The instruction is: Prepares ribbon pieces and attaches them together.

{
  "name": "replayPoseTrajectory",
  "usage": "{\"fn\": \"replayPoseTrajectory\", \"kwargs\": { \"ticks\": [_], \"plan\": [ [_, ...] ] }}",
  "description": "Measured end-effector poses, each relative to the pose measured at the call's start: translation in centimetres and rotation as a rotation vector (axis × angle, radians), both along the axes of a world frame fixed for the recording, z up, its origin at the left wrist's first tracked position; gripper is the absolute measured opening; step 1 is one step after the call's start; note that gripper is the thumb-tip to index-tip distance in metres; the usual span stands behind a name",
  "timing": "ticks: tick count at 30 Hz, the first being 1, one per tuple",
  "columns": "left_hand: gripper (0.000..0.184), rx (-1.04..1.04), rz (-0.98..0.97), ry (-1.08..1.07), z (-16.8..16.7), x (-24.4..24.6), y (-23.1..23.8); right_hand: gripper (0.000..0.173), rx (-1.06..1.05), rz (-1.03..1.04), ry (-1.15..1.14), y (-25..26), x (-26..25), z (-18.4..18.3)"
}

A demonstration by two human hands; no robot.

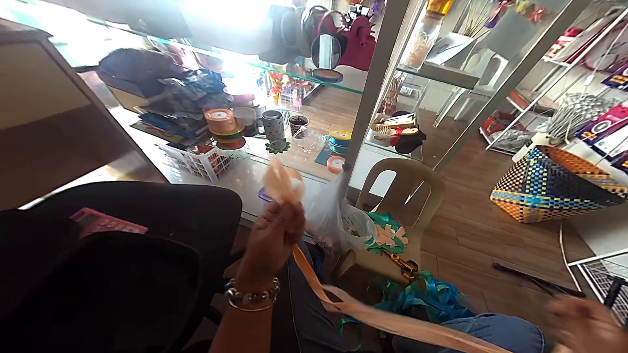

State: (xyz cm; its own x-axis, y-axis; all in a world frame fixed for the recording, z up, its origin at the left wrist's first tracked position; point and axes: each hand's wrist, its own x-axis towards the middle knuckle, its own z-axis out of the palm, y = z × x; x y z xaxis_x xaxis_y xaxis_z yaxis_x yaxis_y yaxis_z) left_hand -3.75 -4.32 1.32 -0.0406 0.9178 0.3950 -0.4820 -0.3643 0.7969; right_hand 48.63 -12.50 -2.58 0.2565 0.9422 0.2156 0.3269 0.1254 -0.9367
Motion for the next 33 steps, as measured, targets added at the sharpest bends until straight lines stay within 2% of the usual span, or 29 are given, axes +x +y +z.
{"fn": "replayPoseTrajectory", "kwargs": {
  "ticks": [2,4,7,10,12,14,15,16,18,21,26,30,32,33],
  "plan": [
    [0.014,0.003,-0.172,0.025,-0.5,1.9,-0.1,0.025,-0.093,0.191,-0.144,2.9,-6.8,-2.8],
    [0.015,0.027,-0.324,0.026,-1.4,3.7,0.2,0.03,-0.28,0.379,-0.317,4.6,-13.2,-4.7],
    [0.019,0.036,-0.446,0.049,-2.6,5.8,0.3,0.035,-0.544,0.653,-0.468,6.6,-19.1,-8.1],
    [0.02,0.015,-0.516,0.093,-3.7,7.2,-0.1,0.036,-0.677,0.747,-0.49,7.8,-21.2,-12.7],
    [0.021,0.004,-0.551,0.136,-4.3,7.6,-0.3,0.041,-0.756,0.855,-0.528,8.7,-20.9,-13.9],
    [0.022,-0.009,-0.581,0.157,-4.7,7.7,-0.3,0.065,-0.806,0.94,-0.55,10.3,-19.7,-14.0],
    [0.022,-0.016,-0.589,0.156,-4.9,7.7,-0.1,0.072,-0.799,0.912,-0.532,11.2,-18.8,-13.8],
    [0.023,-0.024,-0.59,0.155,-5.0,7.8,0.1,0.072,-0.785,0.845,-0.511,12.4,-17.9,-13.5],
    [0.023,-0.038,-0.579,0.152,-5.2,8.1,0.7,0.057,-0.772,0.604,-0.528,14.9,-15.8,-13.2],
    [0.022,-0.067,-0.569,0.158,-5.2,9.1,1.4,0.042,-0.797,0.271,-0.763,17.1,-13.3,-14.4],
    [0.021,-0.079,-0.561,0.209,-5.0,10.3,1.9,0.04,-0.92,0.215,-0.886,17.9,-12.5,-17.1],
    [0.02,-0.049,-0.551,0.283,-5.2,10.7,1.7,0.046,-0.956,0.182,-0.891,17.9,-13.2,-16.0],
    [0.021,-0.016,-0.535,0.328,-5.0,10.7,1.4,0.051,-1.017,0.225,-0.899,17.3,-13.5,-14.9],
    [0.021,0.01,-0.52,0.358,-4.8,10.5,1.4,0.048,-1.066,0.265,-0.897,16.8,-13.5,-14.5]
  ]
}}
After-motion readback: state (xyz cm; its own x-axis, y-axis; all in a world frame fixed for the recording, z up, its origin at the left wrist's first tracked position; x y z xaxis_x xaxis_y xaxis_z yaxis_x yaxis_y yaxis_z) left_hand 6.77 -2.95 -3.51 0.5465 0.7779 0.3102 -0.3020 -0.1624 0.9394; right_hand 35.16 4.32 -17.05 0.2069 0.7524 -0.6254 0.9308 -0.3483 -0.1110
